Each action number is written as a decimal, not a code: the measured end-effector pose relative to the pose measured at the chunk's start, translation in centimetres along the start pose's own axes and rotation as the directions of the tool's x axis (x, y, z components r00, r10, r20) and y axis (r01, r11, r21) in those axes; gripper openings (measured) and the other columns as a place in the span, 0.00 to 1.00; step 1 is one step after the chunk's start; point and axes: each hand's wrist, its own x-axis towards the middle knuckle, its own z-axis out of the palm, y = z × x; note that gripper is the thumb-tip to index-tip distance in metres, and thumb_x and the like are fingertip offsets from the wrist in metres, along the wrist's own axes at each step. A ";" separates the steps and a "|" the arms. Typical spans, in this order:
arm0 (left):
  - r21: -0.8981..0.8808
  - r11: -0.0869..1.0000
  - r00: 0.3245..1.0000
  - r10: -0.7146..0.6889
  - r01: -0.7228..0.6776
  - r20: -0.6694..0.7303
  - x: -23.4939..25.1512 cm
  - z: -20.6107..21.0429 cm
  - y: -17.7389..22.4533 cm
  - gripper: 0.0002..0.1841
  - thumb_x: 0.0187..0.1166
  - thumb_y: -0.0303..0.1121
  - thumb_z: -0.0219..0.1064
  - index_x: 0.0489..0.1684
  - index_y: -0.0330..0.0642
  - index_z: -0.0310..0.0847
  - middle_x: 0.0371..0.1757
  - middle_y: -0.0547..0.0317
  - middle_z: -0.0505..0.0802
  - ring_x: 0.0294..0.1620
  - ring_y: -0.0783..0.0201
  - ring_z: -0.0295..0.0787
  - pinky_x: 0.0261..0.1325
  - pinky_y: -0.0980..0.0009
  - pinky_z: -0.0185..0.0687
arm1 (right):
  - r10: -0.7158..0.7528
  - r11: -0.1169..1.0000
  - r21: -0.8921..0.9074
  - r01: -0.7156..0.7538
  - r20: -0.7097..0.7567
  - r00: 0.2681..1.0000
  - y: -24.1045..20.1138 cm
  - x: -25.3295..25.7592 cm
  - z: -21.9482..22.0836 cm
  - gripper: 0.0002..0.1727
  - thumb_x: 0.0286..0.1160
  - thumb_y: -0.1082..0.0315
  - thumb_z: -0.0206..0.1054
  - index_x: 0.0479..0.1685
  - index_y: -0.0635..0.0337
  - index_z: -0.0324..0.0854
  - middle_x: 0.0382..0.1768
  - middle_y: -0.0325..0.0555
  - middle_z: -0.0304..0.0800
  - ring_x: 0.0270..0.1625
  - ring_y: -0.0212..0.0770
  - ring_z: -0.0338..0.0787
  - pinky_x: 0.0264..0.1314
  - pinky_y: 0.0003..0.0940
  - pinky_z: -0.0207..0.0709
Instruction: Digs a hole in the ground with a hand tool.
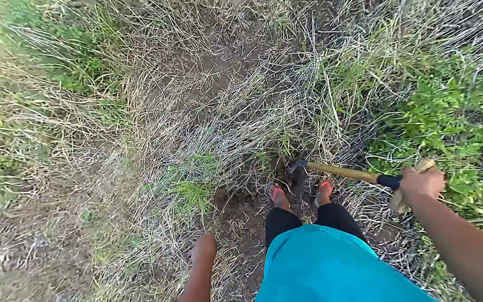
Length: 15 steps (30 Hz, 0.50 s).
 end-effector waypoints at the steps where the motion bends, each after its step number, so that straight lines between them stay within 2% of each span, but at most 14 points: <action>1: 0.002 1.000 1.000 -0.002 0.002 0.002 0.1 -0.1 0.4 0.18 0.77 0.36 0.66 0.62 0.39 0.85 0.62 0.38 0.92 0.64 0.38 0.90 0.57 0.34 0.86 | 0.022 1.000 0.004 -0.022 0.022 1.000 -0.4 -0.3 -0.1 0.36 0.76 0.54 0.66 0.81 0.65 0.67 0.70 0.66 0.82 0.74 0.61 0.83 0.74 0.64 0.74; 4: 0.011 1.000 1.000 0.024 -0.024 0.005 0.5 0.3 0.3 0.19 0.77 0.36 0.66 0.65 0.41 0.84 0.63 0.39 0.92 0.64 0.38 0.90 0.58 0.35 0.86 | 0.099 0.989 0.108 -0.104 0.055 0.994 -2.9 -2.0 0.0 0.37 0.74 0.58 0.70 0.82 0.65 0.66 0.71 0.66 0.81 0.74 0.60 0.82 0.73 0.63 0.74; 6: -0.002 0.999 0.999 0.053 -0.053 0.006 1.0 0.8 -0.5 0.21 0.80 0.36 0.65 0.70 0.42 0.82 0.65 0.39 0.91 0.65 0.38 0.90 0.59 0.34 0.86 | 0.122 0.979 0.157 -0.126 0.032 0.992 -4.2 -2.3 0.2 0.35 0.72 0.57 0.70 0.78 0.63 0.70 0.67 0.63 0.84 0.71 0.59 0.84 0.71 0.63 0.75; 7: -0.007 0.998 0.998 0.068 -0.068 0.004 1.5 1.0 -0.9 0.21 0.79 0.36 0.65 0.70 0.42 0.82 0.65 0.39 0.91 0.65 0.38 0.90 0.60 0.33 0.85 | 0.123 0.980 0.158 -0.125 0.024 0.992 -4.1 -1.7 0.3 0.34 0.71 0.55 0.70 0.77 0.63 0.72 0.66 0.63 0.85 0.70 0.59 0.85 0.70 0.64 0.76; 10: 0.014 0.992 0.991 0.124 -0.125 0.051 2.6 1.1 -1.6 0.21 0.83 0.36 0.63 0.73 0.40 0.80 0.66 0.35 0.90 0.67 0.34 0.88 0.65 0.31 0.81 | 0.122 0.988 0.100 -0.122 0.006 0.993 -1.1 0.9 -0.3 0.36 0.70 0.52 0.72 0.77 0.62 0.73 0.65 0.65 0.86 0.70 0.63 0.85 0.69 0.67 0.76; 12: 0.100 0.988 0.990 0.107 -0.116 0.089 2.6 0.3 -1.4 0.23 0.85 0.40 0.62 0.76 0.43 0.79 0.68 0.35 0.89 0.70 0.32 0.85 0.67 0.29 0.78 | 0.108 0.993 0.042 -0.108 0.007 0.994 0.3 2.5 -0.8 0.36 0.72 0.51 0.71 0.76 0.63 0.73 0.66 0.67 0.85 0.71 0.65 0.84 0.70 0.68 0.75; 14: 0.195 0.979 0.997 0.055 -0.065 0.054 1.7 -0.9 -0.3 0.27 0.81 0.44 0.66 0.79 0.44 0.77 0.70 0.34 0.88 0.72 0.29 0.82 0.69 0.23 0.71 | 0.110 0.994 0.017 -0.110 0.015 0.994 1.3 4.2 -1.1 0.35 0.72 0.50 0.71 0.76 0.61 0.74 0.66 0.66 0.85 0.70 0.64 0.85 0.69 0.69 0.75; 15: 0.220 0.974 0.999 0.048 -0.046 -0.004 1.1 -2.0 0.7 0.33 0.80 0.47 0.68 0.84 0.42 0.72 0.71 0.31 0.87 0.74 0.27 0.79 0.72 0.22 0.67 | 0.118 0.993 0.006 -0.118 0.019 0.993 1.9 5.1 -1.2 0.34 0.72 0.50 0.70 0.75 0.60 0.75 0.65 0.65 0.86 0.69 0.64 0.85 0.69 0.69 0.75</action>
